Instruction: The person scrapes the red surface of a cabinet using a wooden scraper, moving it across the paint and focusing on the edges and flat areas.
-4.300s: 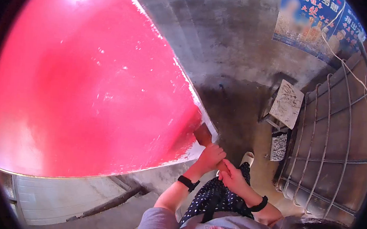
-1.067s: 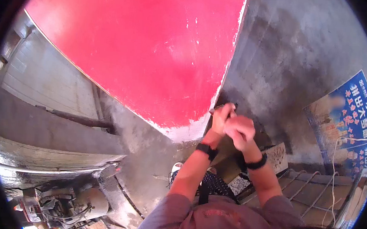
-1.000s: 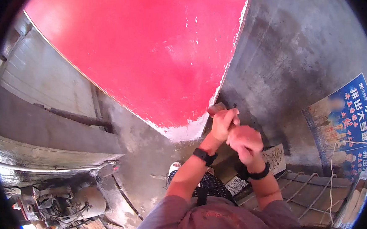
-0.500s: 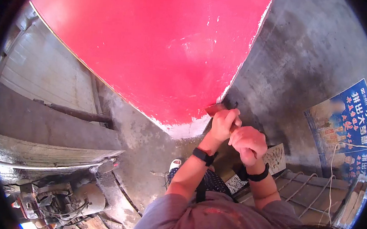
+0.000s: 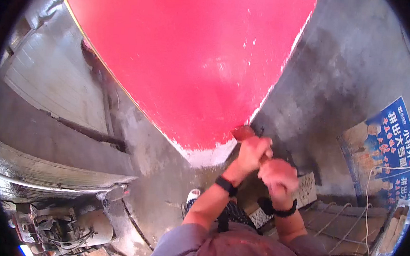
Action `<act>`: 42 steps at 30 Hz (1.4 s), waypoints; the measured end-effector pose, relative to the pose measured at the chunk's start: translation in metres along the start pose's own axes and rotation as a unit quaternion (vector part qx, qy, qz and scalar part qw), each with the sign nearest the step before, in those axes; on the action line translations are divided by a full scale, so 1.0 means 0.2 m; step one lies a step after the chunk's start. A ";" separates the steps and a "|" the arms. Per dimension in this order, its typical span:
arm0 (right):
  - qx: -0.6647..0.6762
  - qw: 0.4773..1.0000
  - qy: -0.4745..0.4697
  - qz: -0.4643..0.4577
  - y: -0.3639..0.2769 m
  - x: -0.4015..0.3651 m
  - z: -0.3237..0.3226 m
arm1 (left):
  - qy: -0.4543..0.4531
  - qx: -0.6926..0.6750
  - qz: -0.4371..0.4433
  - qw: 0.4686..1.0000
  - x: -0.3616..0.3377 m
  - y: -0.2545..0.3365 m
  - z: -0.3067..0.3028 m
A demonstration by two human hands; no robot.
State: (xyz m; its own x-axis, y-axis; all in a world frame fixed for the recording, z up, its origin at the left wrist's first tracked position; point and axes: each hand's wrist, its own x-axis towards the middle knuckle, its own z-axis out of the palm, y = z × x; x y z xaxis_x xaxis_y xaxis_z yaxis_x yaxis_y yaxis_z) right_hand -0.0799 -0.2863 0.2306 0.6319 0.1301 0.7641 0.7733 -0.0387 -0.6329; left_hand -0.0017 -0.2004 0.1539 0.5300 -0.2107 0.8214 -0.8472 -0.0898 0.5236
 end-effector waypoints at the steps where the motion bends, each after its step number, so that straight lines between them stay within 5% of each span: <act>1: -0.023 1.000 0.002 -0.019 -0.06 0.02 0.01 | 0.008 -0.007 0.028 1.000 0.04 0.04 -0.02; 5: 0.015 0.999 -0.013 -0.040 -0.08 0.03 0.02 | 0.002 0.013 0.071 0.997 0.08 0.06 -0.06; 8: -0.046 0.999 0.019 0.013 0.12 -0.06 0.05 | -0.062 0.004 -0.055 0.997 -0.10 -0.09 -0.01; 15: -0.024 0.998 -0.045 0.024 0.10 -0.09 0.13 | -0.117 -0.070 -0.089 0.987 -0.13 -0.05 -0.13; 23: -0.079 0.993 -0.078 0.046 -0.05 -0.15 0.32 | -0.267 0.023 -0.032 0.963 -0.16 0.04 -0.39; 31: -0.211 0.940 -0.157 0.215 -0.22 -0.18 0.55 | -0.377 0.004 -0.013 0.926 -0.30 -0.02 -0.59; 35: -0.198 0.905 -0.255 0.277 -0.25 -0.13 0.63 | -0.296 -0.033 0.077 0.952 -0.47 -0.11 -0.58; 37: -0.175 0.893 -0.283 0.303 -0.25 -0.11 0.65 | -0.460 -0.017 0.042 0.887 -0.45 -0.08 -0.61; 40: -0.121 0.875 -0.279 0.375 -0.24 -0.09 0.69 | -0.426 -0.020 -0.010 0.904 -0.44 -0.05 -0.69; 42: -0.172 0.894 -0.258 0.324 -0.23 -0.12 0.73 | -0.385 -0.001 -0.012 0.923 -0.42 -0.01 -0.75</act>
State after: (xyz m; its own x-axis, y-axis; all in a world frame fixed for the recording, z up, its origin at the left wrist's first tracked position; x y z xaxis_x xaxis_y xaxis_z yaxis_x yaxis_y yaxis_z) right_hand -0.1376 -0.1439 0.2227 0.9132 0.4060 0.0351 0.2797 -0.5618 -0.7785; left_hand -0.0392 -0.0370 0.1189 0.3654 -0.8375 0.4062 -0.8353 -0.1025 0.5402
